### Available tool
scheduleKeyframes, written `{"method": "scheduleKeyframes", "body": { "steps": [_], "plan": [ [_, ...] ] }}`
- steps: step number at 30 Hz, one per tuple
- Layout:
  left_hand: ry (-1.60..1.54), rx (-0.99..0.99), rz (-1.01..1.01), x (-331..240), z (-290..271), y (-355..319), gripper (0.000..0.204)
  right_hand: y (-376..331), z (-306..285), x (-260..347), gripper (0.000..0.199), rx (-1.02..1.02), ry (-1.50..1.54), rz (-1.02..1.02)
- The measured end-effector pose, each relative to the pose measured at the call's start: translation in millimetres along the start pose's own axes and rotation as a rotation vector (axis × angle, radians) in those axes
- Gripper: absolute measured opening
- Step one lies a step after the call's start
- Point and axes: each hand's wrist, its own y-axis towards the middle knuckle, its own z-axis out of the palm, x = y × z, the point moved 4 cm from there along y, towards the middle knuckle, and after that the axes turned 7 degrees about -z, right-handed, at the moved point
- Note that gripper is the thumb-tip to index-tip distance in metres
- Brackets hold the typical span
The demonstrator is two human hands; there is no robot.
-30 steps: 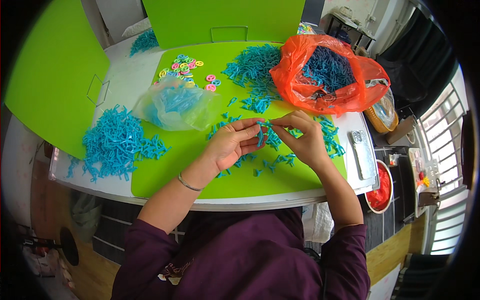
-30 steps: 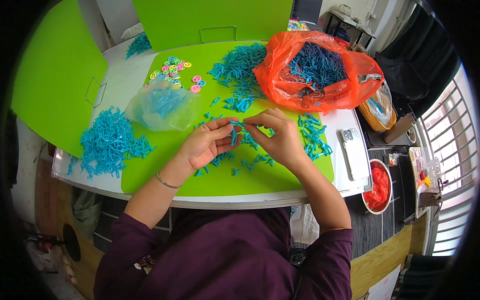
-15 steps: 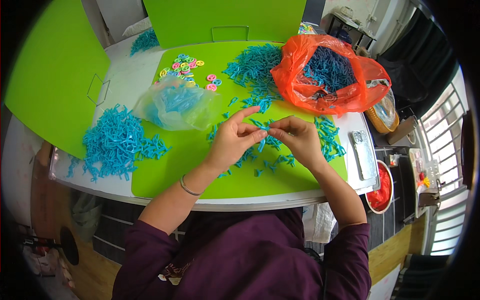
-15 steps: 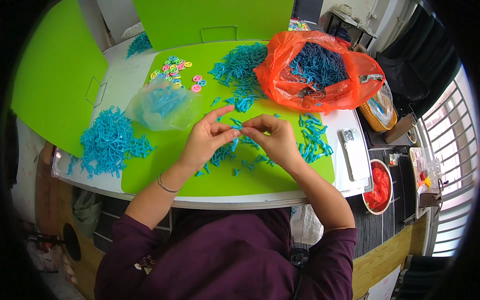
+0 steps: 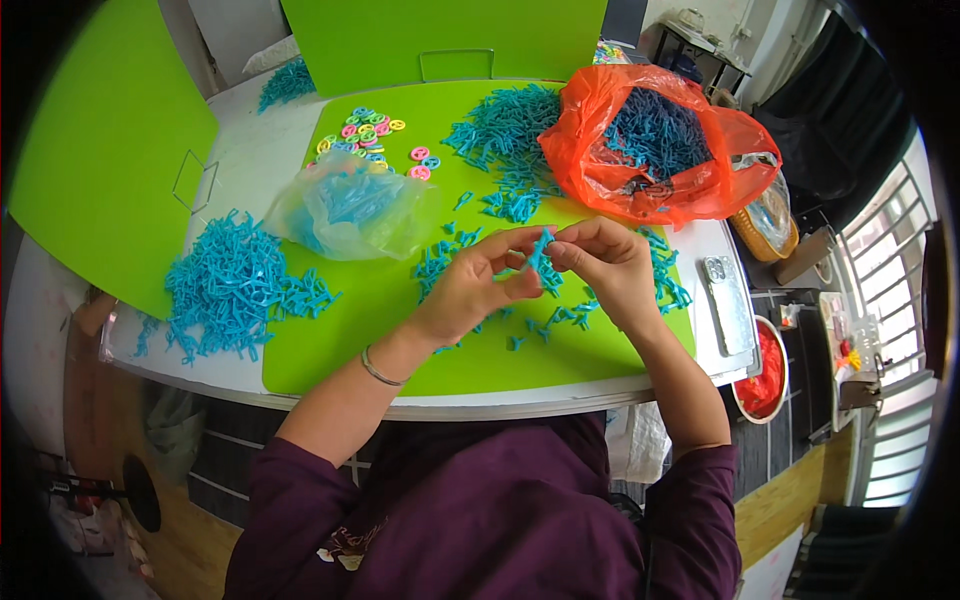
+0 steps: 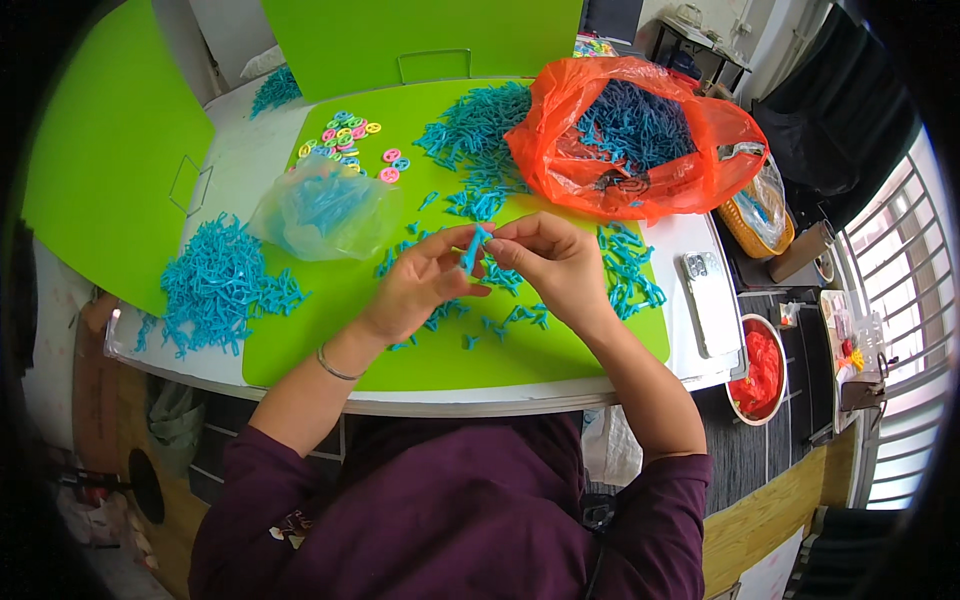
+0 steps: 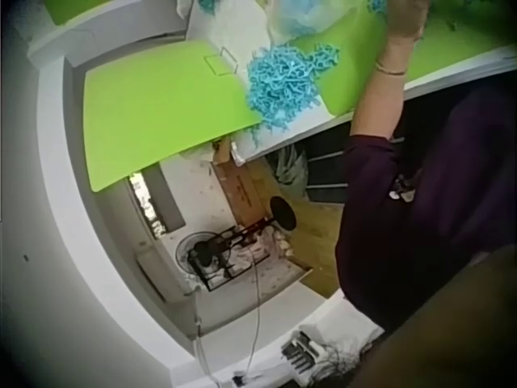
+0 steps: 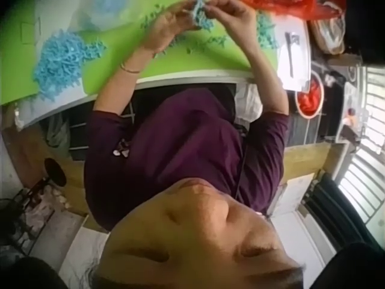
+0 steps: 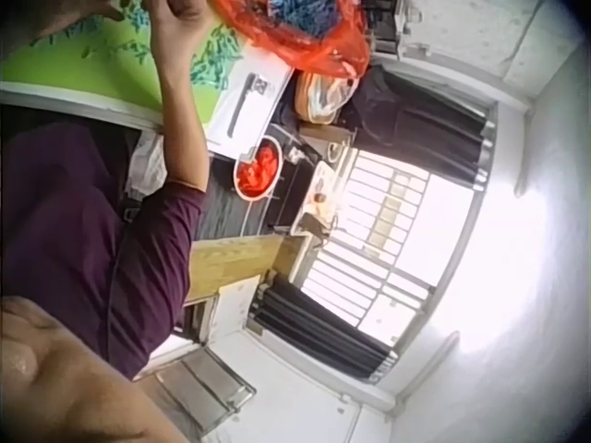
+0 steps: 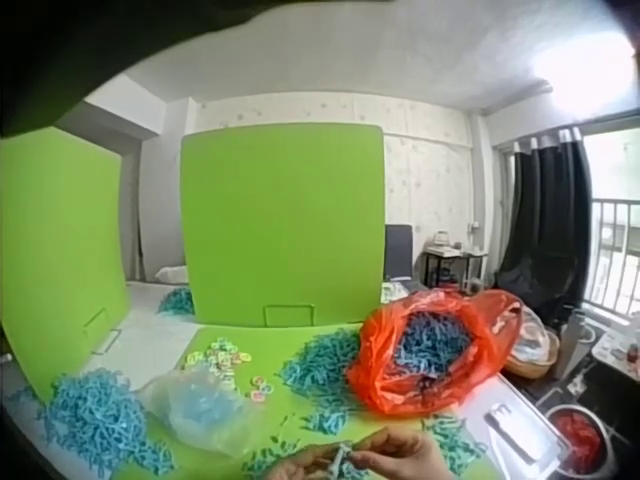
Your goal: Assembling small blue and green plastic pieces at a workbench station.
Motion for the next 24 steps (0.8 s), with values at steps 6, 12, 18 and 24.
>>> {"method": "scheduleKeyframes", "body": {
  "steps": [6,12,18,24],
  "plan": [
    [0.023,-0.14,-0.095,4,-12,2,0.022,7,-12,0,0.017,0.122,-0.138,0.108],
    [-0.105,-0.189,-0.079,-12,-18,1,0.014,11,-53,3,0.016,0.161,-1.011,0.144],
    [-0.121,-0.13,-0.116,-8,-20,2,0.013,7,-52,-17,0.016,0.31,-1.162,0.121],
    [-0.121,-0.122,-0.058,-2,-24,3,0.016,10,-57,-14,0.016,0.293,-1.016,0.234]
  ]
}}
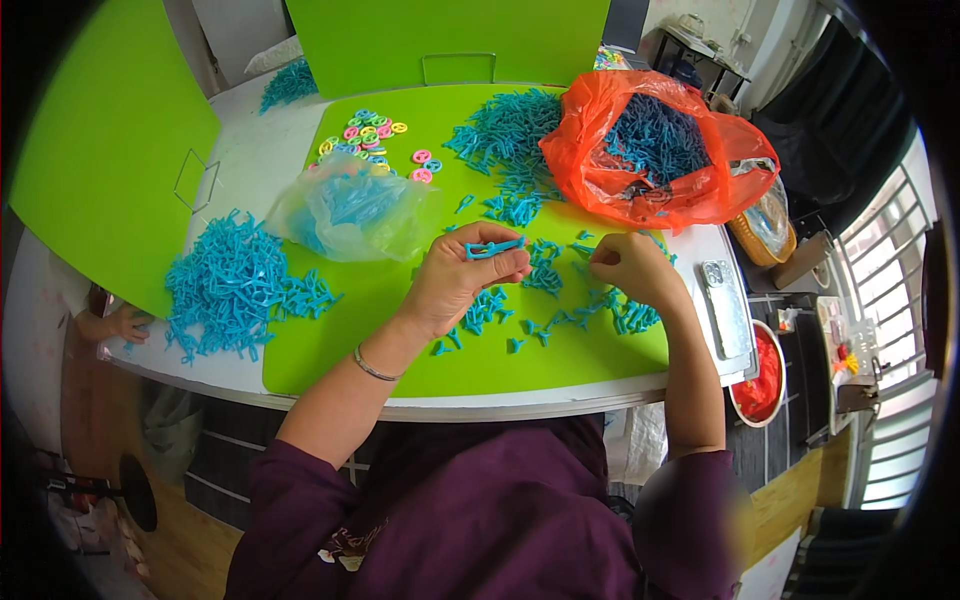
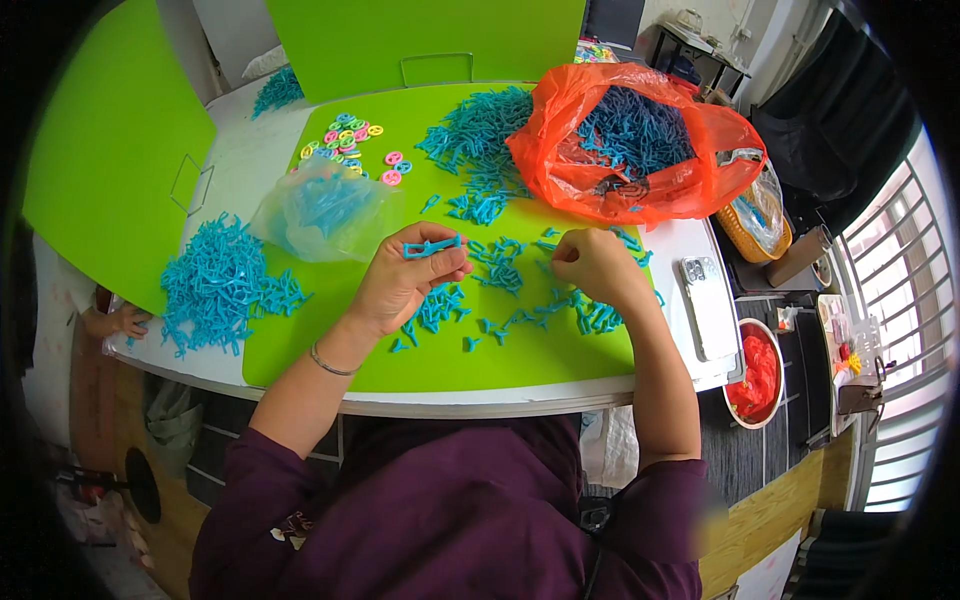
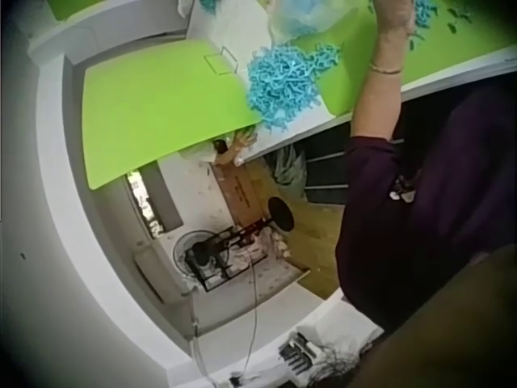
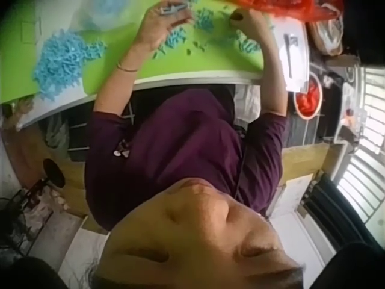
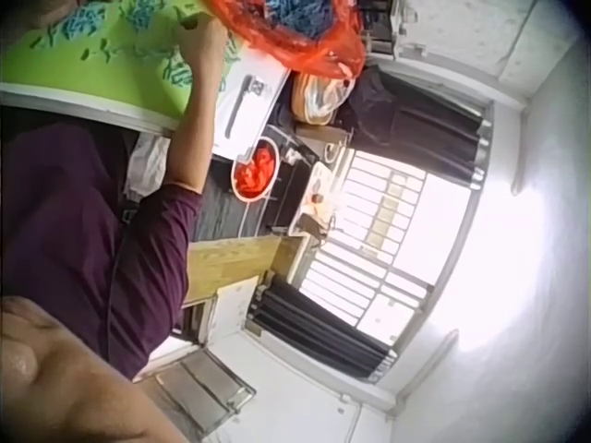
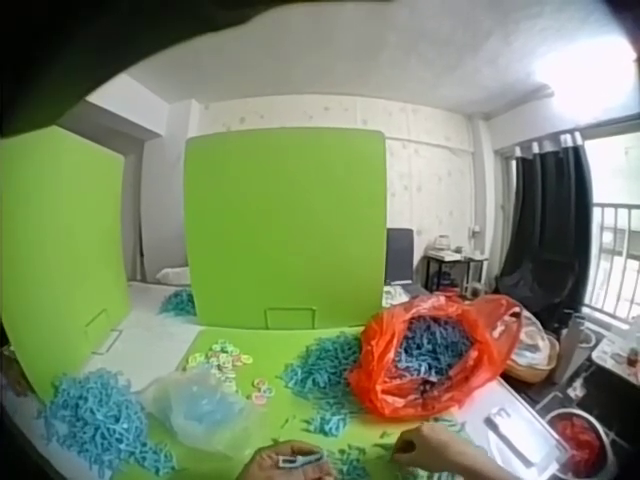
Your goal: Assembling small blue and green plastic pieces at a workbench station.
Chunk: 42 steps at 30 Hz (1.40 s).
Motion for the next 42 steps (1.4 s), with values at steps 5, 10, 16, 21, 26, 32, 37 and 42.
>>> {"method": "scheduleKeyframes", "body": {
  "steps": [5,10,16,21,26,32,37,42],
  "plan": [
    [0.014,-0.002,-0.077,2,5,-1,0.017,2,-10,-4,0.017,-0.043,0.55,0.036],
    [0.186,0.026,-0.089,10,7,0,0.015,3,-1,-3,0.018,-0.048,1.026,-0.051],
    [0.176,0.062,-0.107,17,5,1,0.01,-3,31,32,0.014,0.229,1.491,-0.004],
    [0.216,0.027,-0.104,18,5,1,0.007,-7,33,42,0.016,0.203,1.549,0.09],
    [0.21,0.012,-0.086,16,6,2,0.004,-6,38,41,0.014,0.259,1.481,0.071],
    [0.247,-0.006,-0.086,14,4,0,0.005,-4,37,41,0.014,0.214,1.449,0.091],
    [0.4,0.002,-0.042,11,4,-1,0.007,-5,36,38,0.013,0.207,1.248,0.035],
    [0.293,0.007,-0.125,-4,11,-3,0.013,-4,32,38,0.014,0.116,1.369,0.042]
  ]
}}
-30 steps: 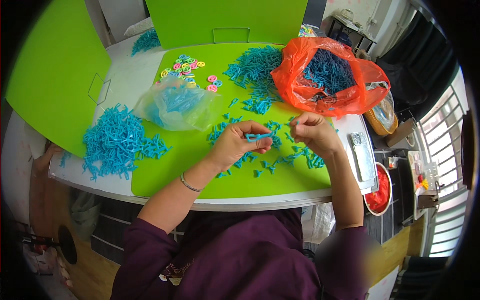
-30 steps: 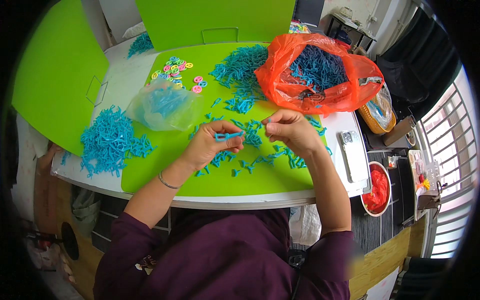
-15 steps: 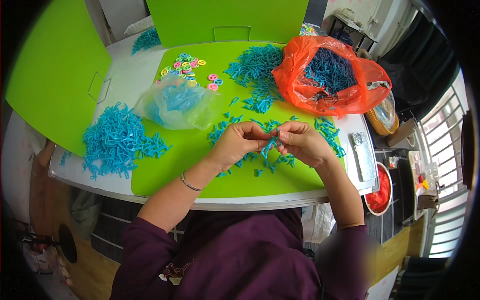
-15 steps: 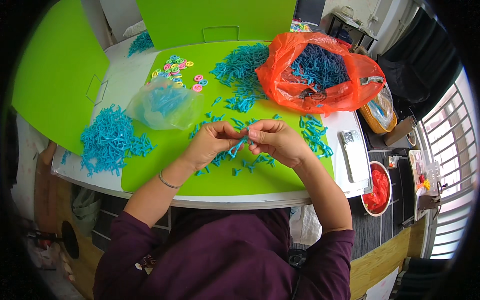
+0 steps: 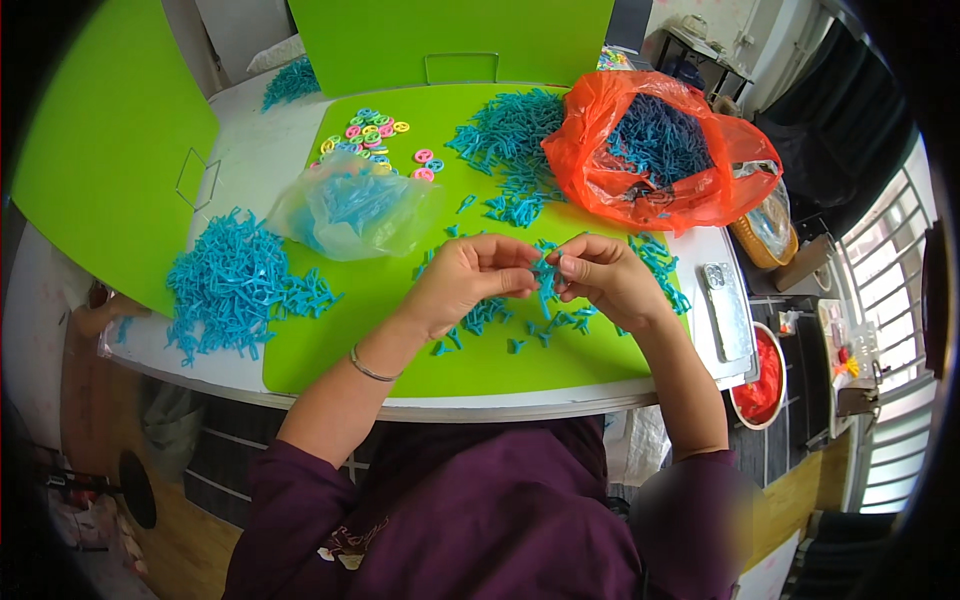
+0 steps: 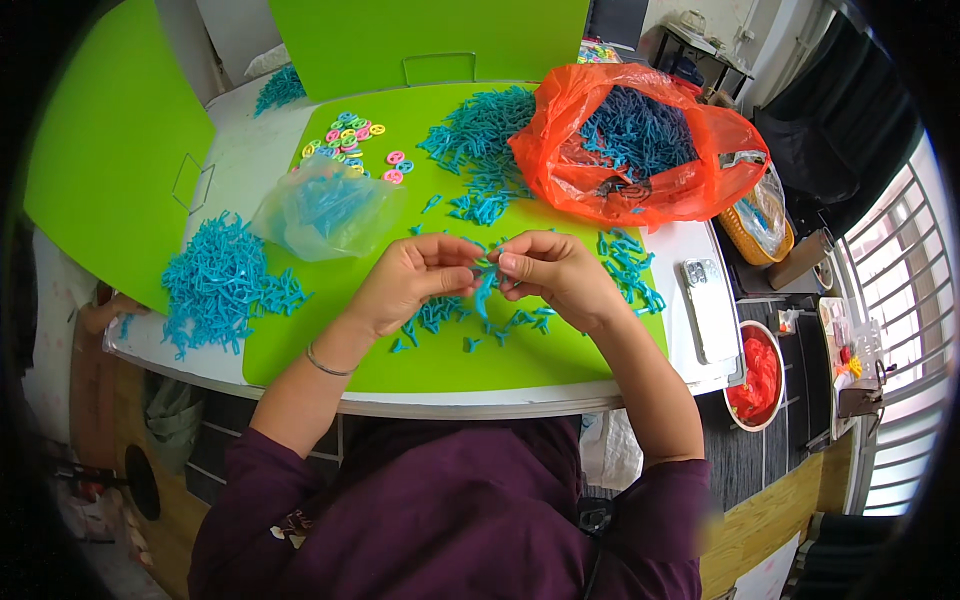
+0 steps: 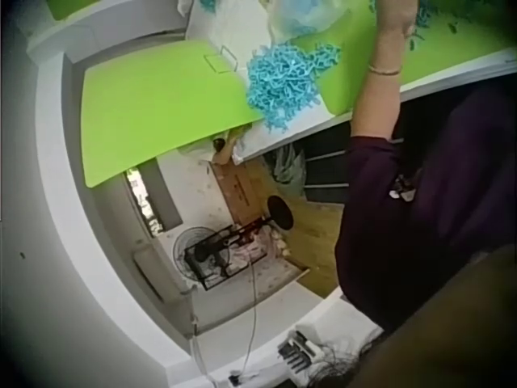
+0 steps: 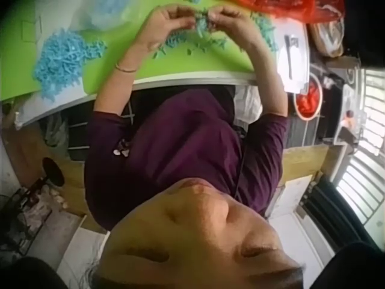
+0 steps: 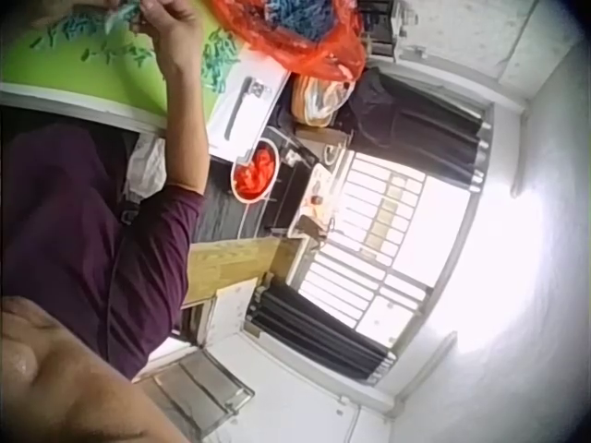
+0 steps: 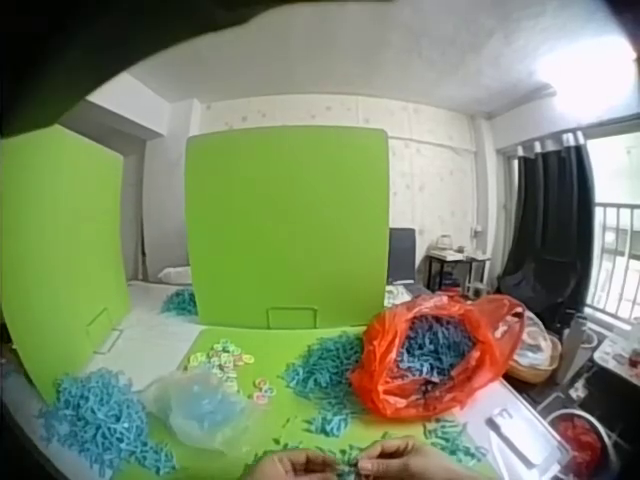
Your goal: Assembling small blue and green plastic pieces at a workbench station.
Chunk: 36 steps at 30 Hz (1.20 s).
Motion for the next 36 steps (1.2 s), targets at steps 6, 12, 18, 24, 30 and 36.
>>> {"method": "scheduleKeyframes", "body": {
  "steps": [6,12,18,24,30,36],
  "plan": [
    [-0.093,-0.035,-0.101,8,-3,2,0.013,1,6,-3,0.015,0.047,-0.008,-0.095],
    [0.23,-0.081,0.115,4,-6,3,0.012,2,4,-3,0.014,-0.001,-0.055,-0.141],
    [0.336,-0.085,0.125,4,-6,0,0.014,-1,6,4,0.013,0.058,-0.286,-0.065],
    [0.206,-0.263,0.202,8,2,-4,0.014,2,9,1,0.011,-0.008,-0.014,-0.13],
    [-0.27,-0.141,0.063,7,15,-1,0.02,6,9,3,0.013,-0.029,0.1,-0.165],
    [-0.373,0.015,-0.294,31,2,1,0.021,1,13,19,0.02,-0.12,-0.411,-0.183]
  ]
}}
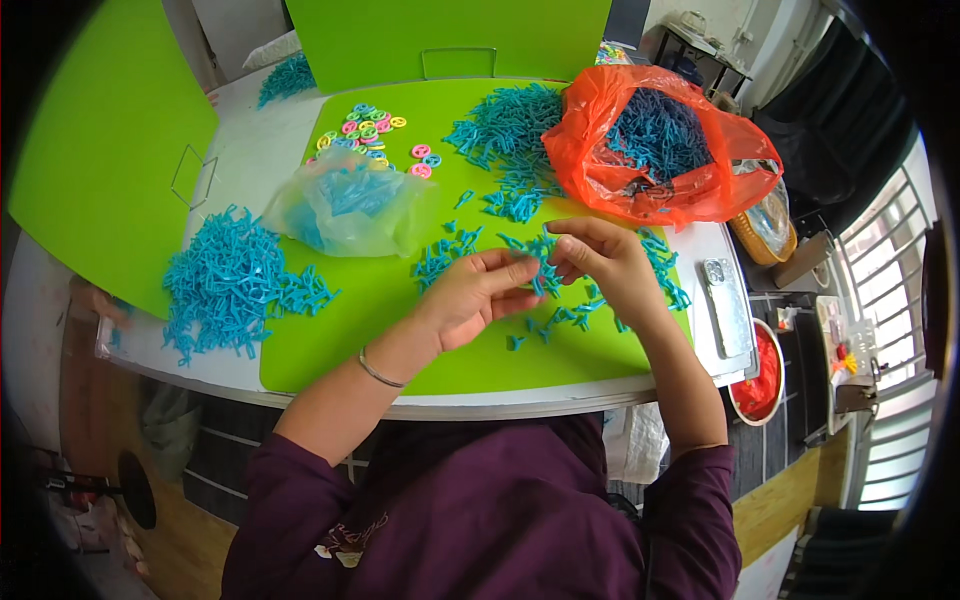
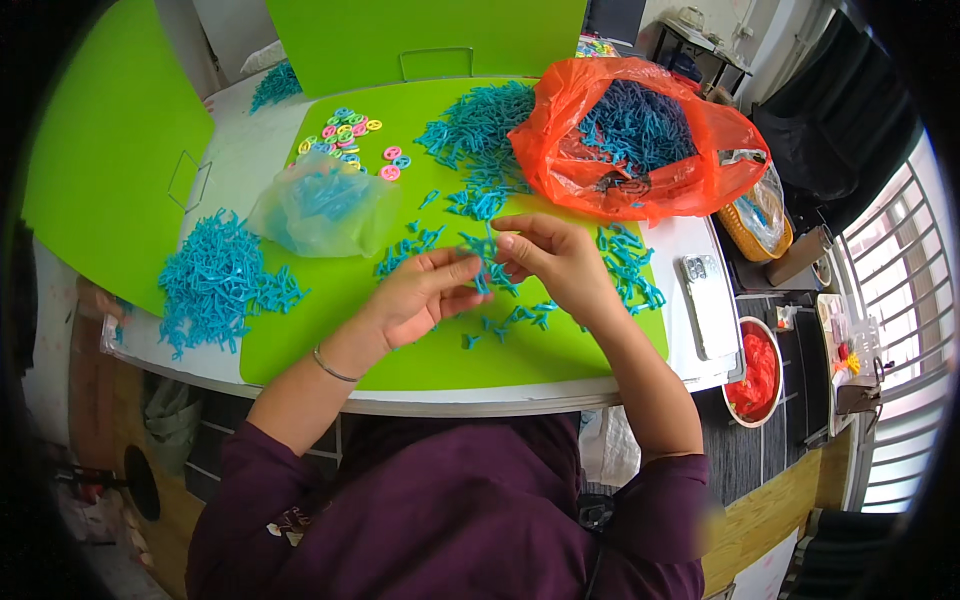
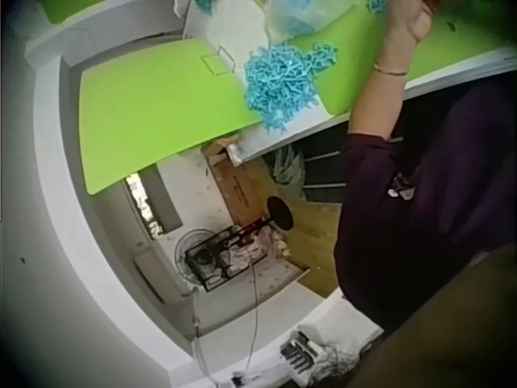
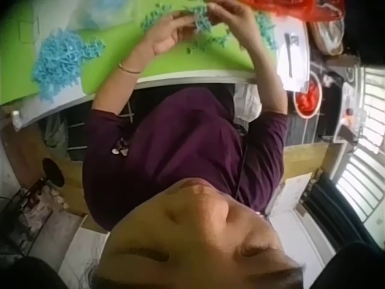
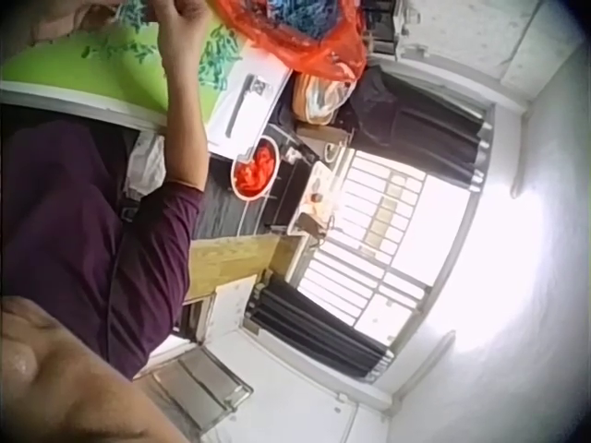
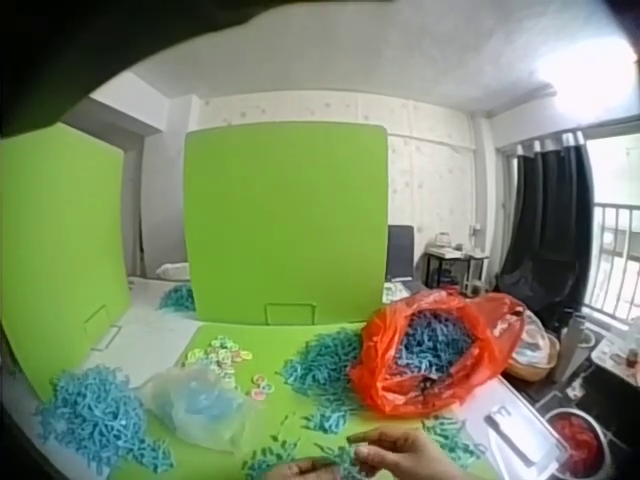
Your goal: Assembling small blue and green plastic pieces at a workbench station.
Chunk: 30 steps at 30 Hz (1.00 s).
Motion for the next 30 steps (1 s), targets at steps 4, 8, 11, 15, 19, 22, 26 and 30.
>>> {"method": "scheduleKeyframes", "body": {
  "steps": [4,8,11,15,19,22,26,30],
  "plan": [
    [-0.275,-0.009,0.115,-23,-5,-3,0.016,-10,-17,-2,0.024,0.241,-0.943,-0.251],
    [-0.349,-0.017,0.184,-38,-20,-5,0.01,-21,-7,-2,0.021,0.407,-1.144,-0.16],
    [-0.335,-0.004,0.213,-36,-20,-4,0.011,-19,-8,-6,0.021,0.412,-1.175,-0.24],
    [-0.303,-0.029,0.195,-28,-18,1,0.015,-11,-14,-2,0.02,0.446,-0.908,-0.163],
    [-0.251,-0.039,0.122,-15,-12,1,0.016,-6,-18,3,0.014,0.142,-0.244,0.094],
    [-0.238,-0.006,0.077,-8,-1,2,0.018,-2,-20,-9,0.014,0.083,0.222,-0.051],
    [-0.195,-0.011,0.104,-7,0,1,0.02,-3,-5,-14,0.012,0.07,0.356,0.053],
    [-0.155,-0.014,0.155,-7,2,0,0.021,-2,0,-20,0.012,0.042,0.334,0.064]
  ]
}}
